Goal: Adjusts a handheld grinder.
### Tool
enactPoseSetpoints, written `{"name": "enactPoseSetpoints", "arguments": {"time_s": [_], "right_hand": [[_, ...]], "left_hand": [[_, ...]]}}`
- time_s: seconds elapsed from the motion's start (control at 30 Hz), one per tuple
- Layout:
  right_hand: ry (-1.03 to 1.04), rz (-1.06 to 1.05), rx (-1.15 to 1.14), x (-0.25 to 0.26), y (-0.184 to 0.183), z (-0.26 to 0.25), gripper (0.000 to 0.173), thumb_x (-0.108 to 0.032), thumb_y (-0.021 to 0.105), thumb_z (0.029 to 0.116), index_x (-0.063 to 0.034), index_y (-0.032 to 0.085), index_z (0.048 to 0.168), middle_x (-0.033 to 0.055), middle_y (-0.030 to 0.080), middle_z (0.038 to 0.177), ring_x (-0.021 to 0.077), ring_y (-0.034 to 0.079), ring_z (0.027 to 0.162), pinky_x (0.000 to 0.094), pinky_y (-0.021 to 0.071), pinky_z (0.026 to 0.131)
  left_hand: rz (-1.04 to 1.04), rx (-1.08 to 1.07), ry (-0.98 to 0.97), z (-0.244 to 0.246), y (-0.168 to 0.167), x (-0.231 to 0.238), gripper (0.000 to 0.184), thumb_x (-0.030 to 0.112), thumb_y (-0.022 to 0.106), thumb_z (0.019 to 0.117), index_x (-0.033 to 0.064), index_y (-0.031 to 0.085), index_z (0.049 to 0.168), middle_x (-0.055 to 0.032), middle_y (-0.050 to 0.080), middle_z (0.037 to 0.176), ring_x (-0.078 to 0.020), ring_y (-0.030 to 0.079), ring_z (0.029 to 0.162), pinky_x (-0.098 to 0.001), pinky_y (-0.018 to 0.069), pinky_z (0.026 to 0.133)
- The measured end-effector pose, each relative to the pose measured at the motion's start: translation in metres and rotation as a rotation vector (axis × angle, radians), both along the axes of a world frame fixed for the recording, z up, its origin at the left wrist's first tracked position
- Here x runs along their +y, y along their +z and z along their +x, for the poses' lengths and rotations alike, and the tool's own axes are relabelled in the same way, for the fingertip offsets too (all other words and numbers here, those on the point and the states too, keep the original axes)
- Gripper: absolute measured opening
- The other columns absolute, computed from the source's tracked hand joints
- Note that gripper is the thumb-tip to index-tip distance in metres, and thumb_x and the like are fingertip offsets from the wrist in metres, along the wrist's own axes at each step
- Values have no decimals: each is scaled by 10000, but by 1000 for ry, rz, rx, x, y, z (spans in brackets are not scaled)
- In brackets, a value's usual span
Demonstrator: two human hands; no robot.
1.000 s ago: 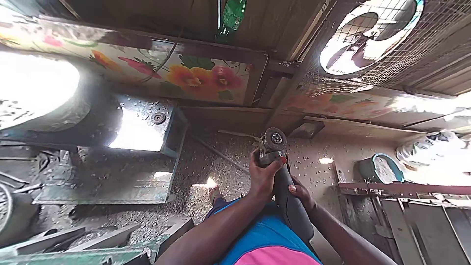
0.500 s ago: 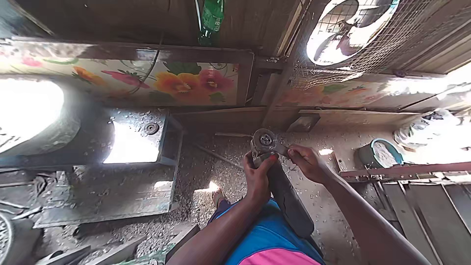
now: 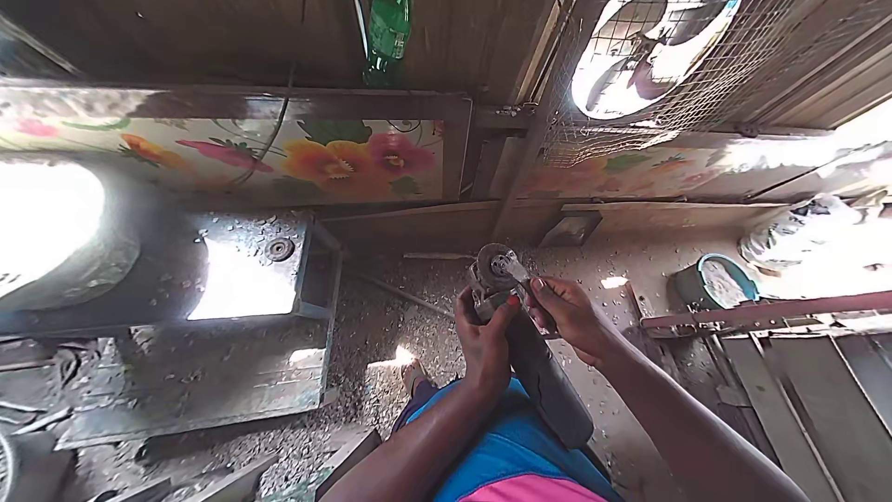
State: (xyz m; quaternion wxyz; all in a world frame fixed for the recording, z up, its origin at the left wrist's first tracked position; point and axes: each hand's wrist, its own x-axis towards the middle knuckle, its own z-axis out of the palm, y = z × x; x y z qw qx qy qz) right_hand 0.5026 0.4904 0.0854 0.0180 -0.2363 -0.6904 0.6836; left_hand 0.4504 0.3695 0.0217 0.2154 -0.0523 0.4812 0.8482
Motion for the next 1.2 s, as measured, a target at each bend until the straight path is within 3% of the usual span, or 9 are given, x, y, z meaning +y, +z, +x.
{"name": "enactPoseSetpoints", "arguments": {"time_s": [0.13,0.23,0.43,0.73,0.9,0.97,1.1,1.2], "right_hand": [[72,255,7,19,-11,-3,337,-218,418,1074,-127,644,842,-115,510,624,-20,441,504,162,379,490],[174,412,1,42,-19,-8,338,-274,443,1059,-162,640,808,-133,488,613,-25,441,518,186,391,515],[295,712,-88,71,-6,-23,384,-380,489,1038,-155,662,780,-92,476,622,44,459,573,322,414,597],[202,741,-53,59,-14,-25,372,-324,488,1034,-142,626,741,-106,468,629,3,437,577,273,395,606],[100,726,-59,49,-13,-25,268,-284,541,1023,-108,708,908,-92,528,670,-1,449,579,255,405,609],[52,681,-21,48,-20,-23,243,-274,552,1014,-117,697,897,-109,532,668,-27,450,560,207,415,576],[82,598,-37,59,-24,-21,251,-320,561,1016,-127,706,951,-90,571,679,3,498,557,229,454,562],[135,566,-15,67,-27,-24,251,-290,542,1027,-115,690,923,-88,538,655,3,479,552,215,431,557]], "left_hand": [[-39,-2,9,0,0,0,722,69,802,768,-30,429,1378,-179,647,1151,-235,704,972,-383,629,815],[-41,-9,9,-1,0,0,728,63,806,775,-34,437,1394,-181,652,1166,-233,705,993,-377,628,838],[-21,-9,9,-2,-4,3,688,42,811,769,-57,476,1361,-189,669,1142,-240,710,984,-379,626,843],[-23,-38,22,-5,-6,4,689,43,825,755,-63,498,1352,-188,677,1124,-233,715,965,-373,630,832],[-29,-60,17,-7,-8,6,683,41,822,764,-55,493,1355,-191,671,1126,-239,714,958,-379,631,822],[-30,-54,14,-7,-7,6,665,34,814,765,-52,494,1342,-187,672,1115,-236,715,952,-378,633,815],[-42,-40,5,-7,-7,7,677,48,832,753,-45,496,1333,-184,675,1108,-238,715,949,-380,634,815],[-38,-17,-2,-8,-4,8,681,52,835,743,-44,494,1324,-174,679,1085,-227,717,938,-366,633,812]]}}
